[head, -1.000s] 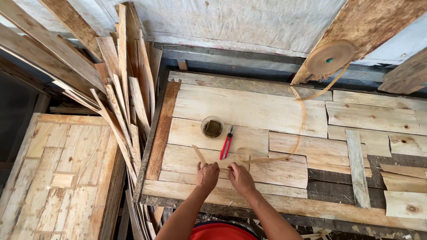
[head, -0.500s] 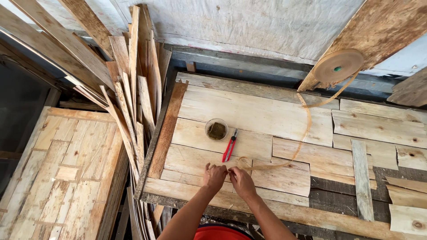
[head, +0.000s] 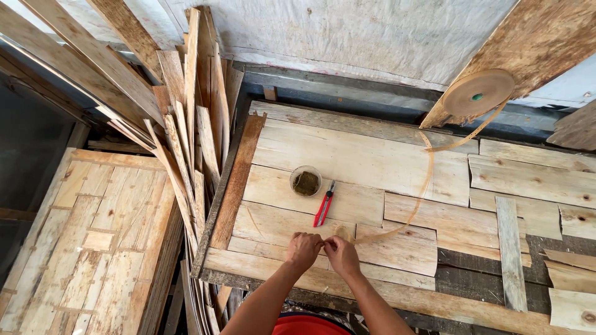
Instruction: Measure, cut, and fit wood veneer strips into a wooden surface pattern.
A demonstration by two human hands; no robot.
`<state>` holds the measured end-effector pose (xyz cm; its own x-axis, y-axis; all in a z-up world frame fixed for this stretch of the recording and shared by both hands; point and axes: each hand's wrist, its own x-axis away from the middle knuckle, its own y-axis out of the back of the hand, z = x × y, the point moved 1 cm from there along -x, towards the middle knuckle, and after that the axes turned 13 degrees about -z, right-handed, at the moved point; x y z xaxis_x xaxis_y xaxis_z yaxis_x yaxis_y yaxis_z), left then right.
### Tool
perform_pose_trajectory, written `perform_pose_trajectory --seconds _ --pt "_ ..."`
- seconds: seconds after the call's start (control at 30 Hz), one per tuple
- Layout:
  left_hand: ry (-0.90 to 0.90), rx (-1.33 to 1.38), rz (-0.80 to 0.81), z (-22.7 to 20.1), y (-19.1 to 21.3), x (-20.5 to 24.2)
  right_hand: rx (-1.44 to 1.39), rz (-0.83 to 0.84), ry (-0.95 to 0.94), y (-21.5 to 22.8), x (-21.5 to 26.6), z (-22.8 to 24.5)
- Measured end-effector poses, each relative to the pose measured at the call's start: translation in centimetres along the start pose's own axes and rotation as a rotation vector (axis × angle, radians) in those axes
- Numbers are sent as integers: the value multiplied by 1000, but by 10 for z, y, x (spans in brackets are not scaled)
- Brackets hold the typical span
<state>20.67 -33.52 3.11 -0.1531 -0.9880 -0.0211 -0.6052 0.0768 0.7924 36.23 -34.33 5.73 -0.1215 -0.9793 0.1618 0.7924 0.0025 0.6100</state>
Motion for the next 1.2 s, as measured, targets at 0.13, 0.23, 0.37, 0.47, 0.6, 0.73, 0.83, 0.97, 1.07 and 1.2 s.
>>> perform_pose_trajectory --seconds 0.13,0.23,0.37,0.47,0.6,0.73,0.83,0.97,1.07,1.2 --pt "-89 4 -77 4 -9 0 -12 -28 -123 -15 -9 -25" --pt "-126 85 -151 -6 8 -7 -11 -88 -168 -24 -18 -49" --pt "42 250 -123 -6 33 -13 22 -159 -32 -18 -15 -43" --pt "74 394 -140 -1 52 -13 96 -218 142 -16 -12 -22" --pt "211 471 -57 9 70 -16 271 -237 164 -19 -11 1" --pt "318 544 -53 38 60 -19 408 -265 235 -28 -9 14" --pt "357 594 -58 59 54 -22 524 -333 287 -33 -8 34" --pt "435 813 -36 83 44 -24 450 -453 399 -39 -11 63" --pt "465 883 -26 92 48 -26 210 -372 280 -49 -19 73" --pt "493 817 2 89 74 -27 -273 -19 -213 -71 -29 70"
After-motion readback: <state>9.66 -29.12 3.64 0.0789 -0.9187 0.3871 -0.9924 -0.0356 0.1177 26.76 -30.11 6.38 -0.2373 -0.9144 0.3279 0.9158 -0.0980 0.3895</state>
